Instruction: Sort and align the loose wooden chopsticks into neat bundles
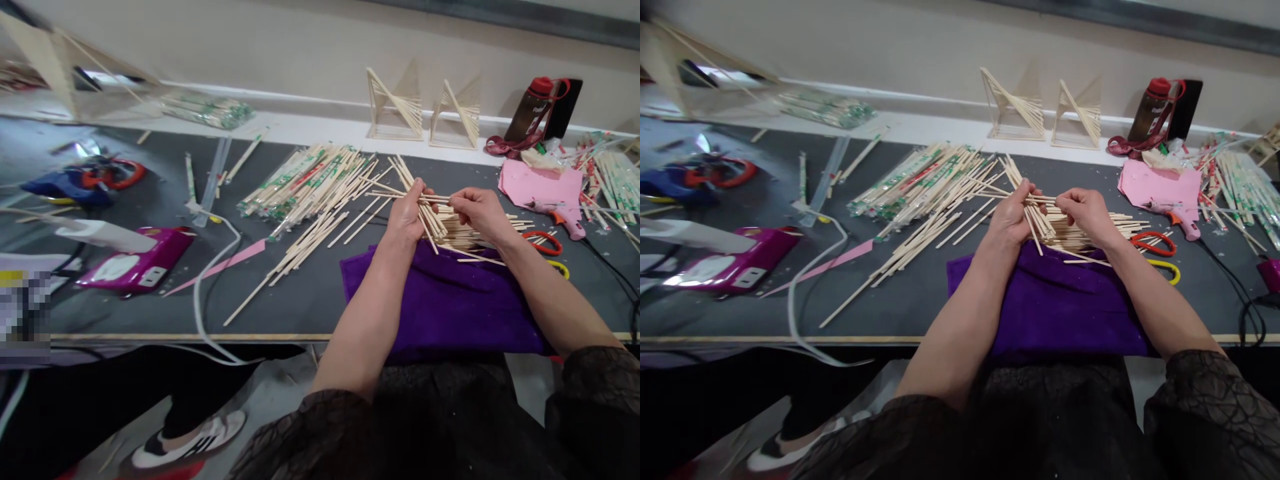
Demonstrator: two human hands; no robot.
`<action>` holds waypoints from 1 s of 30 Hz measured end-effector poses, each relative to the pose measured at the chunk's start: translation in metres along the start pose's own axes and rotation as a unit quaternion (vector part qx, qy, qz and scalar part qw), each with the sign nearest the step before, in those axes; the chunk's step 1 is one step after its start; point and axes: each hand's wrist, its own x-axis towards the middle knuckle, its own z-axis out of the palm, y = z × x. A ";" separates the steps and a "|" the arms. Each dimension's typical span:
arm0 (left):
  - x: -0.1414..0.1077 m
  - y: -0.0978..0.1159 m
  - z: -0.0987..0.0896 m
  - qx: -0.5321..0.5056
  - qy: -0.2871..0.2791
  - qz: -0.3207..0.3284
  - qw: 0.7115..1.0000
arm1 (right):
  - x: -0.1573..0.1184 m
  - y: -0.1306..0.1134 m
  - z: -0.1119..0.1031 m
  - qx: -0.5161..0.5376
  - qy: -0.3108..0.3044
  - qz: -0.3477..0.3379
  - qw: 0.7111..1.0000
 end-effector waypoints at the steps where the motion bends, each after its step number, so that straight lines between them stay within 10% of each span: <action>1: -0.001 0.000 0.000 0.012 -0.009 -0.007 1.000 | 0.001 0.001 0.000 0.022 0.009 0.006 1.000; 9: -0.010 0.001 0.004 0.063 -0.053 0.014 0.997 | 0.004 0.007 0.005 0.071 0.064 0.004 0.995; 18: -0.009 0.002 0.002 0.101 -0.049 0.086 0.990 | 0.002 0.005 -0.007 0.125 -0.077 0.099 0.984; 26: -0.011 0.006 0.005 0.048 -0.041 0.055 0.996 | 0.002 0.004 -0.006 0.174 -0.039 0.089 0.980; 30: -0.013 0.007 0.006 0.063 -0.058 0.033 0.996 | 0.002 0.003 -0.007 0.193 -0.115 0.113 0.968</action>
